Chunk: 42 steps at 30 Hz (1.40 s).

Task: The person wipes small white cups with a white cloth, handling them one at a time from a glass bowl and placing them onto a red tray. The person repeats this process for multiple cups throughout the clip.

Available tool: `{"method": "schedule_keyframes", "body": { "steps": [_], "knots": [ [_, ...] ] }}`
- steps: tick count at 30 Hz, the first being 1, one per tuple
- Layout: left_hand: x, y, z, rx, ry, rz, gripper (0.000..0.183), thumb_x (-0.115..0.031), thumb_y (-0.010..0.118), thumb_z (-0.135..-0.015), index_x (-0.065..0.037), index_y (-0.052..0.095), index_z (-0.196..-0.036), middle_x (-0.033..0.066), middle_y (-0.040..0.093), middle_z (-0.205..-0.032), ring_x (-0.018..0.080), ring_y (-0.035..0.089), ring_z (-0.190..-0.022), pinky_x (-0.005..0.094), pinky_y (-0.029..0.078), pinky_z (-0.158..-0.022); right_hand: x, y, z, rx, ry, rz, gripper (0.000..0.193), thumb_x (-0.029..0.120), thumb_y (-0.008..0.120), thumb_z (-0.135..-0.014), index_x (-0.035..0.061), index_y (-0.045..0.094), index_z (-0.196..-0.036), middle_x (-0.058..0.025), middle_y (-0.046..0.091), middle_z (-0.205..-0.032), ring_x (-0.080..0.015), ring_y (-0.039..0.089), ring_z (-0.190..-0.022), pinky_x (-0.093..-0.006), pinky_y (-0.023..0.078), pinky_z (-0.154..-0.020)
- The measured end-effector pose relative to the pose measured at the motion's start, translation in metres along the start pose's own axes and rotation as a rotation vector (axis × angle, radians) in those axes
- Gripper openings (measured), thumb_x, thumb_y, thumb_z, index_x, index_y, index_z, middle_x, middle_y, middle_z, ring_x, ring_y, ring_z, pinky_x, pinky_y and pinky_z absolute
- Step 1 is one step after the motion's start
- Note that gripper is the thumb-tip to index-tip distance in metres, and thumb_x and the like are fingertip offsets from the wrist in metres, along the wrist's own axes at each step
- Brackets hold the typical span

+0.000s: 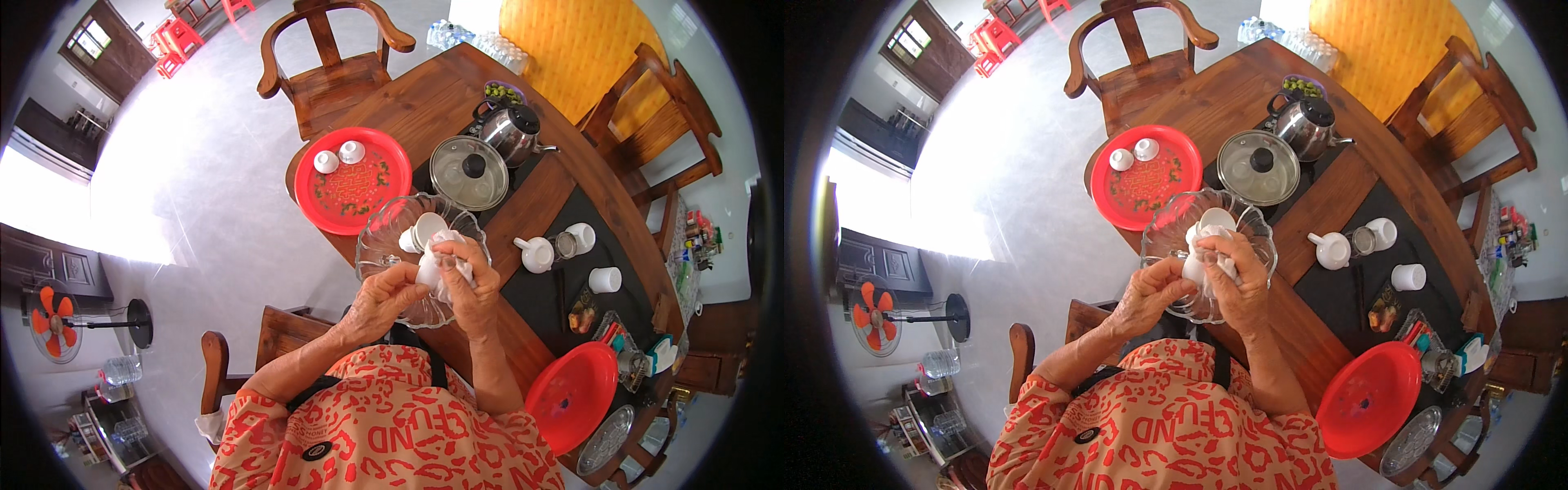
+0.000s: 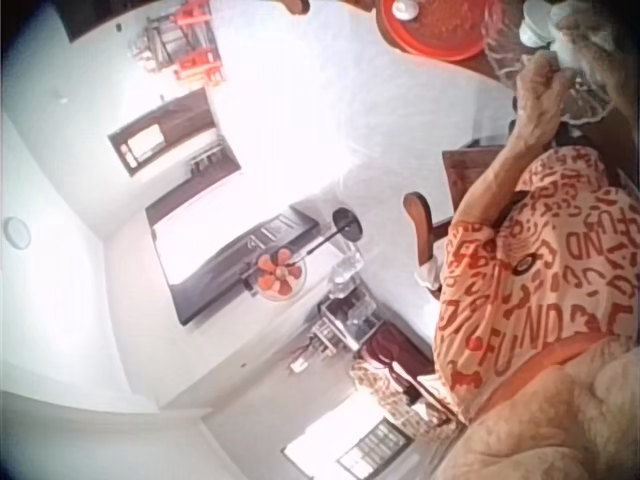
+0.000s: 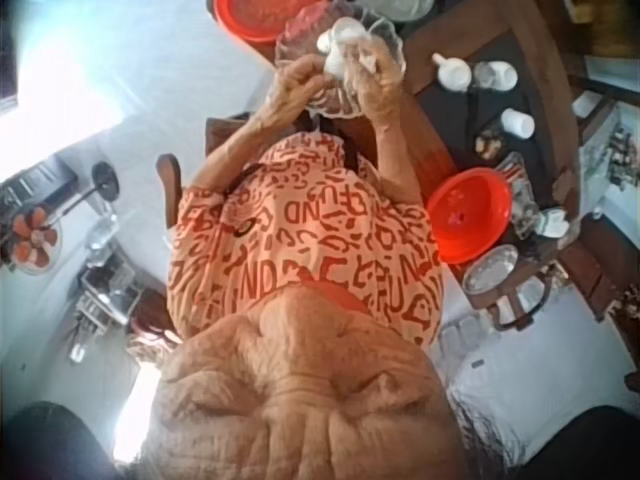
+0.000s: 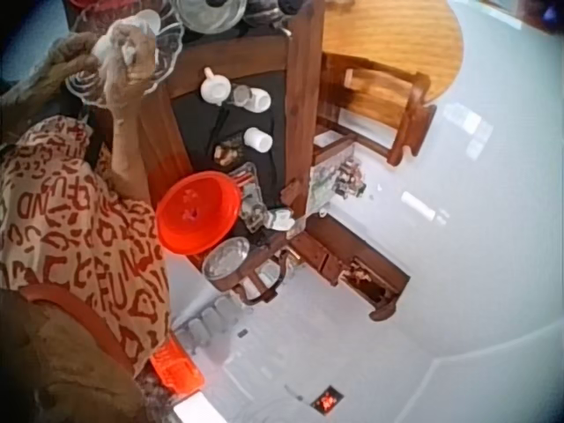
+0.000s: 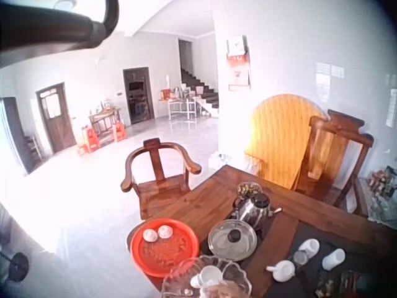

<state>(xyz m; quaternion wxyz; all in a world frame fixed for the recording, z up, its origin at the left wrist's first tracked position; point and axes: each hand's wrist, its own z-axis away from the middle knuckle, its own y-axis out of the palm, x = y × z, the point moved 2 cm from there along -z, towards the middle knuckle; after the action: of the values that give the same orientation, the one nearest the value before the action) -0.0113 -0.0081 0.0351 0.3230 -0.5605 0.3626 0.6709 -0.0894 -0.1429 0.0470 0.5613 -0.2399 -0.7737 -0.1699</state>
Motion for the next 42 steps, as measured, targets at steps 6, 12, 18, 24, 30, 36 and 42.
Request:
{"method": "schedule_keyframes", "body": {
  "steps": [6,12,18,24,30,36,42],
  "knots": [
    [0.000,0.002,0.000,0.016,0.012,-0.010,0.014,-0.013,0.057,-0.092,-0.004,0.058,-0.102,-0.0035,0.052,-0.082,0.0038,0.044,-0.076,0.0211,0.040,-0.067,-0.001,-0.009,0.001,-0.010,0.127,-0.070,0.017,0.003,0.060,-0.084,0.0061,0.064,-0.101,-0.0066,0.061,-0.101,-0.0167,0.055,-0.091,-0.0264,0.044,-0.079],
    [0.008,-0.002,-0.003,0.028,0.041,-0.013,0.015,-0.013,0.056,-0.092,-0.004,0.058,-0.104,-0.0038,0.052,-0.082,0.0036,0.044,-0.074,0.0210,0.040,-0.066,0.021,0.000,0.002,0.107,-0.373,0.474,0.031,0.000,0.066,-0.070,0.0092,0.065,-0.099,-0.0087,0.061,-0.108,-0.0265,0.051,-0.098,-0.0342,0.044,-0.084],
    [-0.004,-0.003,0.000,0.094,-0.008,0.007,0.020,-0.009,0.055,-0.092,-0.002,0.057,-0.111,-0.0002,0.059,-0.095,0.0062,0.053,-0.085,0.0236,0.046,-0.076,0.002,-0.013,0.003,0.027,0.190,-0.204,0.017,0.005,0.063,-0.084,0.0047,0.063,-0.100,-0.0055,0.059,-0.099,-0.0142,0.054,-0.087,-0.0254,0.043,-0.077],
    [-0.010,-0.004,-0.009,0.108,-0.095,0.169,0.021,-0.009,0.057,-0.091,-0.001,0.055,-0.110,0.0010,0.060,-0.094,0.0055,0.055,-0.088,0.0217,0.046,-0.073,-0.003,-0.013,-0.001,0.087,-0.038,0.005,0.020,0.004,0.064,-0.082,0.0051,0.062,-0.102,-0.0075,0.059,-0.099,-0.0164,0.056,-0.086,-0.0256,0.043,-0.078],
    [-0.006,-0.008,-0.012,0.056,-0.064,0.233,0.023,-0.007,0.058,-0.090,-0.002,0.053,-0.111,-0.0014,0.060,-0.094,0.0033,0.055,-0.083,0.0192,0.046,-0.068,0.012,0.008,-0.002,0.034,-0.508,0.539,0.031,0.003,0.069,-0.073,0.0095,0.064,-0.103,-0.0112,0.056,-0.109,-0.0282,0.053,-0.098,-0.0343,0.044,-0.083],
    [-0.011,-0.002,-0.011,-0.011,-0.040,0.253,0.018,-0.010,0.064,-0.087,-0.004,0.056,-0.102,-0.0007,0.061,-0.083,0.0052,0.056,-0.073,0.0205,0.046,-0.064,0.001,0.002,0.002,-0.056,-0.350,0.337,0.029,0.005,0.069,-0.075,0.0102,0.065,-0.104,-0.0099,0.053,-0.114,-0.0275,0.053,-0.098,-0.0345,0.044,-0.083],
    [-0.013,-0.002,-0.011,-0.004,-0.023,0.223,0.015,-0.010,0.062,-0.088,-0.004,0.055,-0.101,0.0005,0.064,-0.087,0.0036,0.057,-0.079,0.0185,0.045,-0.064,0.005,-0.001,-0.007,-0.102,0.007,-0.006,0.019,0.006,0.058,-0.088,0.0052,0.063,-0.106,-0.0099,0.057,-0.109,-0.0158,0.055,-0.095,-0.0264,0.045,-0.081]
  ]
}}
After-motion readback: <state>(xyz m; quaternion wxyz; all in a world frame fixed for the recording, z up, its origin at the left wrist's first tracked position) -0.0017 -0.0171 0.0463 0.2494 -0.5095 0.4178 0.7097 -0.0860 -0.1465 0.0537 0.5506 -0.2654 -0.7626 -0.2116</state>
